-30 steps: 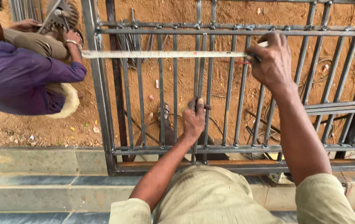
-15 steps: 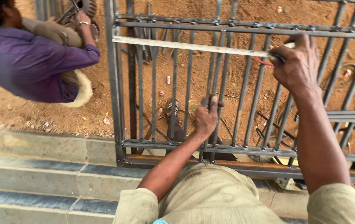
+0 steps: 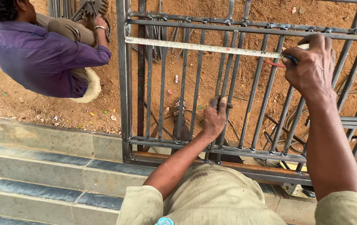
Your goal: The person measures the spacing between vertical bars on a metal gate frame using a tape measure, then welds the bars to the horizontal frame using a welding torch. The person repeatedly measures and welds different sections of the gate.
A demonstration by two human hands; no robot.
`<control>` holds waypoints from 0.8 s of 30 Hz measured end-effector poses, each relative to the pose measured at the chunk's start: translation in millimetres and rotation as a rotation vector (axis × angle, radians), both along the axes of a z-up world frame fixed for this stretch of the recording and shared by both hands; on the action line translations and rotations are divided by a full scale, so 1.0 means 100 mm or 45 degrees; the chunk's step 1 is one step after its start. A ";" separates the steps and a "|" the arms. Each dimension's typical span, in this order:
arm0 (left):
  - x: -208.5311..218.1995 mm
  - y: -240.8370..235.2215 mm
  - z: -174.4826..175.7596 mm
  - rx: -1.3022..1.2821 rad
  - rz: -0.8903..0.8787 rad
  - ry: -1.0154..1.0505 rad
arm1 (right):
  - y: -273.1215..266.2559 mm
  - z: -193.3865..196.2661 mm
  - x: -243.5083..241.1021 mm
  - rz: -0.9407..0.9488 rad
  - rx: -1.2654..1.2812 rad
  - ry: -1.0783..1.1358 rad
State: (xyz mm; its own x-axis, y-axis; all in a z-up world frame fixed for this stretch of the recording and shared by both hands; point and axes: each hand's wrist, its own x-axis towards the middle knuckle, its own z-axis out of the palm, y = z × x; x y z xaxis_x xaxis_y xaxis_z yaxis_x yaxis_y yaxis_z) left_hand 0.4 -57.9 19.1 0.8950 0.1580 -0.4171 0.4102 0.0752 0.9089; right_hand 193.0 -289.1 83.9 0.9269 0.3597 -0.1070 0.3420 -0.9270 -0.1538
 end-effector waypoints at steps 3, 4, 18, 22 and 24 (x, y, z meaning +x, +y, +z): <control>-0.02 -0.01 -0.01 0.017 -0.002 -0.008 | -0.02 -0.01 0.00 0.004 0.002 -0.002; -0.01 -0.01 -0.02 0.026 0.013 -0.116 | -0.02 -0.01 0.01 0.018 -0.001 -0.020; -0.03 0.01 -0.03 -0.045 0.015 0.049 | 0.05 0.05 0.06 0.011 -0.007 -0.005; 0.00 0.02 -0.01 -0.010 0.034 -0.045 | 0.08 0.04 0.07 0.021 0.014 -0.008; 0.02 0.02 0.02 0.000 0.034 -0.032 | 0.08 0.03 0.07 0.032 0.014 -0.024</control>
State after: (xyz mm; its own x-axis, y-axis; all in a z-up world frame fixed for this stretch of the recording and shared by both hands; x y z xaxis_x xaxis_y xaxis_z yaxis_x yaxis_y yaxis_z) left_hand 2.6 -55.7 20.8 0.9006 0.1822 -0.3947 0.3853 0.0861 0.9188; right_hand 200.2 -281.3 87.2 0.9193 0.3842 -0.0853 0.3684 -0.9163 -0.1569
